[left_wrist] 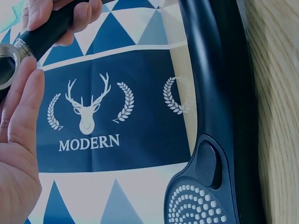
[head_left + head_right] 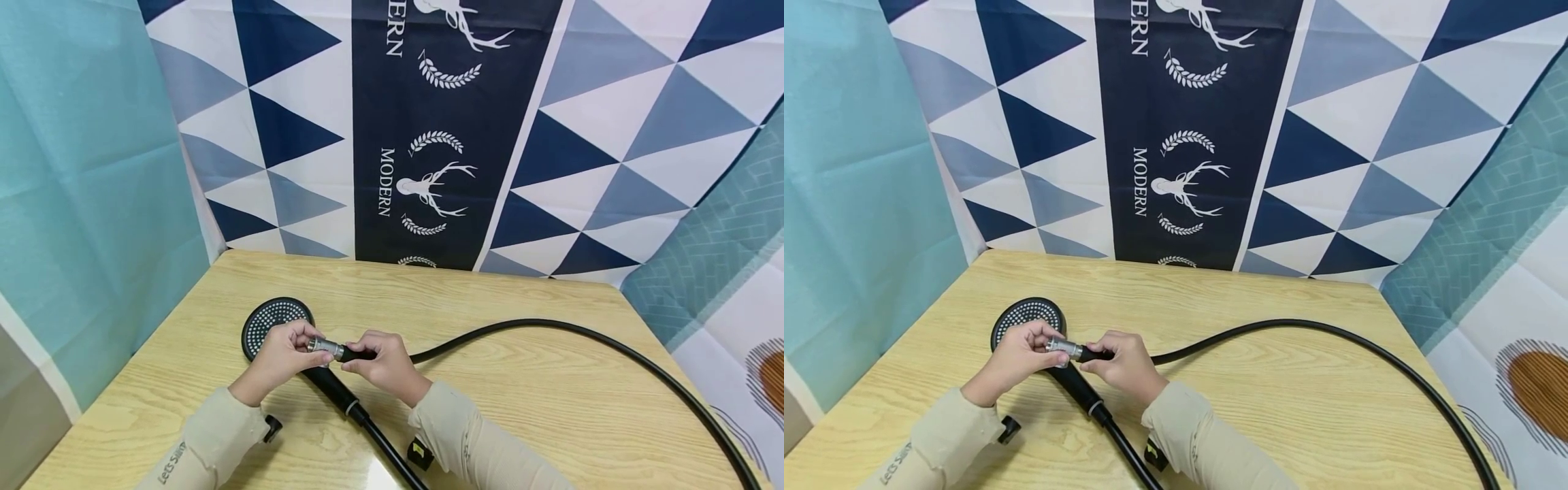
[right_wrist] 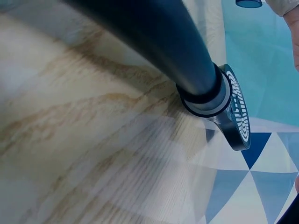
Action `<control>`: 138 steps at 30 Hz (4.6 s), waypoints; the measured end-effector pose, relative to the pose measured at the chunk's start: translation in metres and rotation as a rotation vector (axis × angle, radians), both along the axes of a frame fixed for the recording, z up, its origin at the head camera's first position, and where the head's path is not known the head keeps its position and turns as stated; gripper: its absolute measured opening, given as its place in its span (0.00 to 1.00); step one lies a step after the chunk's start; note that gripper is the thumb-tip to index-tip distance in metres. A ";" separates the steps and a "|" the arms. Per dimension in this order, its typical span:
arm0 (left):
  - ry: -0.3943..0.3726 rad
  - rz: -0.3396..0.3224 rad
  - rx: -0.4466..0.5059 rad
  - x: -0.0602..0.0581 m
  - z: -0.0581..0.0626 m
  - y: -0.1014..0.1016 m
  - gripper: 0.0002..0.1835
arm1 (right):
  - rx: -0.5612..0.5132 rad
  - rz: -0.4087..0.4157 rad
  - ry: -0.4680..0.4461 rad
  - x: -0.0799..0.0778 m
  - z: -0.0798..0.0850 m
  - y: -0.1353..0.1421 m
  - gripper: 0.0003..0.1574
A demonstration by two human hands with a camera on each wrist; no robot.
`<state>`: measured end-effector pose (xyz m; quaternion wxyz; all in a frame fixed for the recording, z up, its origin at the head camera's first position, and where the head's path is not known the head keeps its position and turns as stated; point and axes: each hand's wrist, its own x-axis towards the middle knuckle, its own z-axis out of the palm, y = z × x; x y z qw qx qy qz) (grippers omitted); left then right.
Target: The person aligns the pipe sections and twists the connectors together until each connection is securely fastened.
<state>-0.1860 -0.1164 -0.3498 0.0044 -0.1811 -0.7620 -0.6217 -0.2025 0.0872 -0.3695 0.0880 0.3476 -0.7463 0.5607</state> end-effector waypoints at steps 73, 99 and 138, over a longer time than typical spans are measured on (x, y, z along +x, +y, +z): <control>0.243 0.029 -0.005 -0.001 0.000 0.004 0.08 | 0.026 0.002 0.142 -0.003 -0.005 0.002 0.12; 0.182 0.082 0.077 -0.002 -0.001 0.007 0.07 | -0.053 -0.144 0.707 -0.011 -0.018 -0.010 0.20; 0.112 0.066 -0.049 0.000 -0.001 0.001 0.10 | -0.052 0.008 0.274 0.001 0.000 -0.005 0.14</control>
